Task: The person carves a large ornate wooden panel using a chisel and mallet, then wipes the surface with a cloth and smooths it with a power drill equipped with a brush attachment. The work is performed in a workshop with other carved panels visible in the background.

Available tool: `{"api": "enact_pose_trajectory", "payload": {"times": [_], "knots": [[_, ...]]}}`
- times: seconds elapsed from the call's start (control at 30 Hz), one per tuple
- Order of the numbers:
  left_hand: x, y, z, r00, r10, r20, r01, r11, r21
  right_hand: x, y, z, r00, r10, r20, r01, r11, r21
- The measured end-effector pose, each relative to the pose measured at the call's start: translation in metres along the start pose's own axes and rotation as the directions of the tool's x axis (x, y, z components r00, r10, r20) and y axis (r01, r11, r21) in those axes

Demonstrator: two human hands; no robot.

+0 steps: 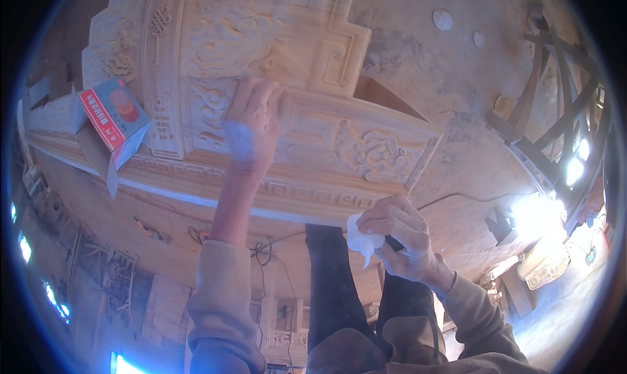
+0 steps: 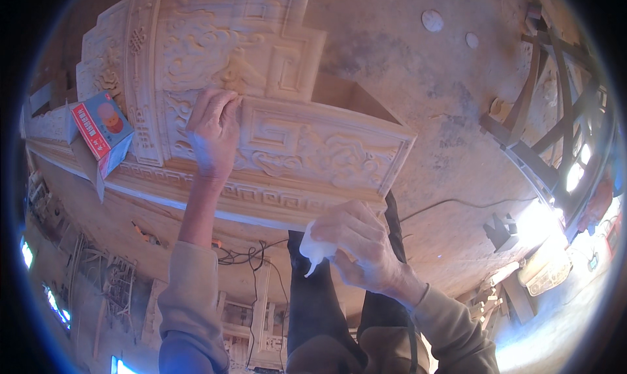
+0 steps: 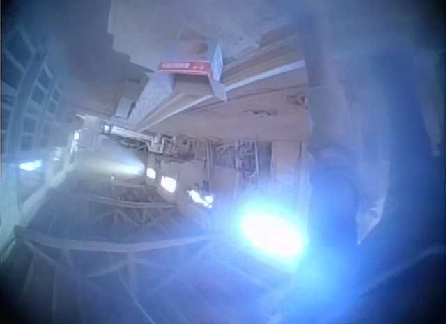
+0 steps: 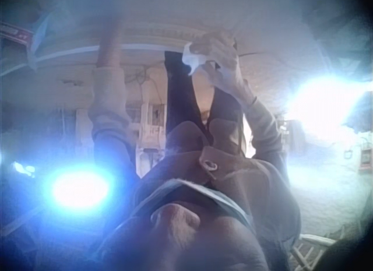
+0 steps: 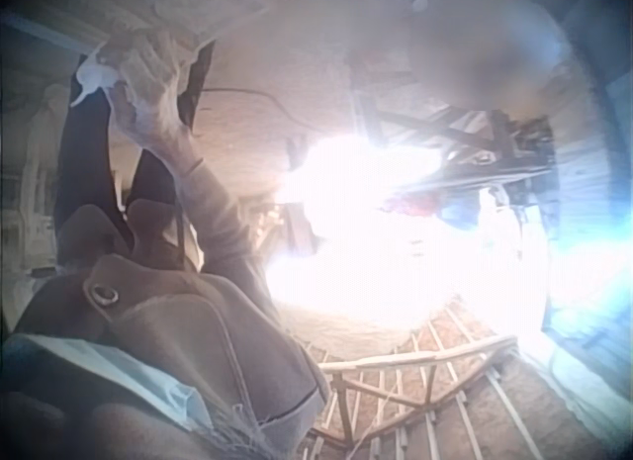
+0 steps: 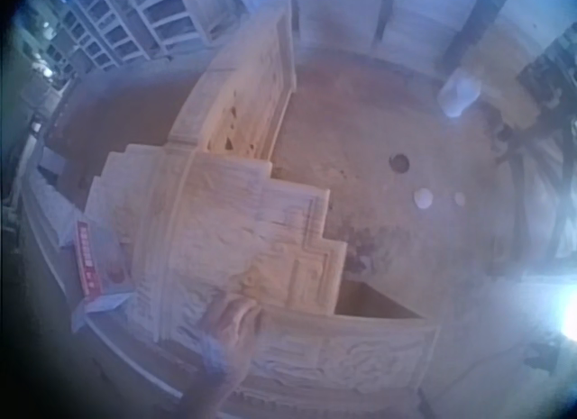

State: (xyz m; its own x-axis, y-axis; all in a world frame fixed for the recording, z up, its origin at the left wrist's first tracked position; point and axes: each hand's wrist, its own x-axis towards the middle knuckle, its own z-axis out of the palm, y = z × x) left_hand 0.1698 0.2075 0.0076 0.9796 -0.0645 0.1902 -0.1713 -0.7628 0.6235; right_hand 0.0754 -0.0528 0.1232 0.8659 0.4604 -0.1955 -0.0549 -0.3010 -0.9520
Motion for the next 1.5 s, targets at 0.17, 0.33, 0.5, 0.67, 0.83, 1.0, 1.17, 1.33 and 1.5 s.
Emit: {"api": "enact_pose_trajectory", "payload": {"times": [0.17, 0.33, 0.5, 0.67, 0.83, 1.0, 1.17, 1.33, 1.5], "knots": [[-0.001, 0.0, 0.001, 1.0, -0.023, -0.004, 0.023, 0.999, 0.025, 0.001, 0.0, -0.002, 1.0, 0.006, 0.003, -0.006, 1.0, 0.005], [-0.002, 0.0, 0.003, 1.0, -0.007, -0.02, 0.008, 0.999, 0.048, 0.002, 0.001, -0.004, 1.0, -0.001, 0.002, 0.001, 1.0, -0.002], [-0.003, -0.002, 0.005, 0.999, -0.007, -0.033, 0.008, 0.999, 0.048, 0.002, 0.003, -0.004, 1.0, -0.004, -0.001, 0.004, 1.0, 0.0], [-0.004, -0.003, 0.005, 0.997, -0.056, -0.058, 0.055, 0.998, -0.015, 0.004, 0.003, -0.002, 1.0, 0.014, -0.025, -0.014, 1.0, 0.004], [-0.005, -0.003, -0.004, 0.968, -0.205, -0.145, 0.187, 0.974, -0.131, 0.006, 0.003, -0.003, 1.0, -0.008, -0.017, 0.008, 1.0, 0.005], [-0.006, -0.004, -0.015, 0.966, -0.221, -0.136, 0.219, 0.975, -0.032, 0.006, 0.003, -0.002, 1.0, -0.011, 0.0, 0.011, 1.0, -0.002], [-0.004, -0.006, -0.009, 0.983, -0.162, -0.083, 0.154, 0.984, -0.091, 0.006, 0.002, -0.001, 1.0, 0.005, 0.002, -0.005, 1.0, 0.017], [-0.003, -0.011, -0.006, 0.996, -0.072, -0.055, 0.07, 0.997, -0.029, 0.006, 0.002, -0.001, 1.0, 0.001, 0.002, -0.001, 1.0, 0.007], [-0.004, -0.014, -0.005, 0.997, 0.016, -0.072, -0.017, 1.0, -0.01, 0.008, 0.002, 0.0, 1.0, 0.006, 0.009, -0.006, 1.0, 0.005]]}}
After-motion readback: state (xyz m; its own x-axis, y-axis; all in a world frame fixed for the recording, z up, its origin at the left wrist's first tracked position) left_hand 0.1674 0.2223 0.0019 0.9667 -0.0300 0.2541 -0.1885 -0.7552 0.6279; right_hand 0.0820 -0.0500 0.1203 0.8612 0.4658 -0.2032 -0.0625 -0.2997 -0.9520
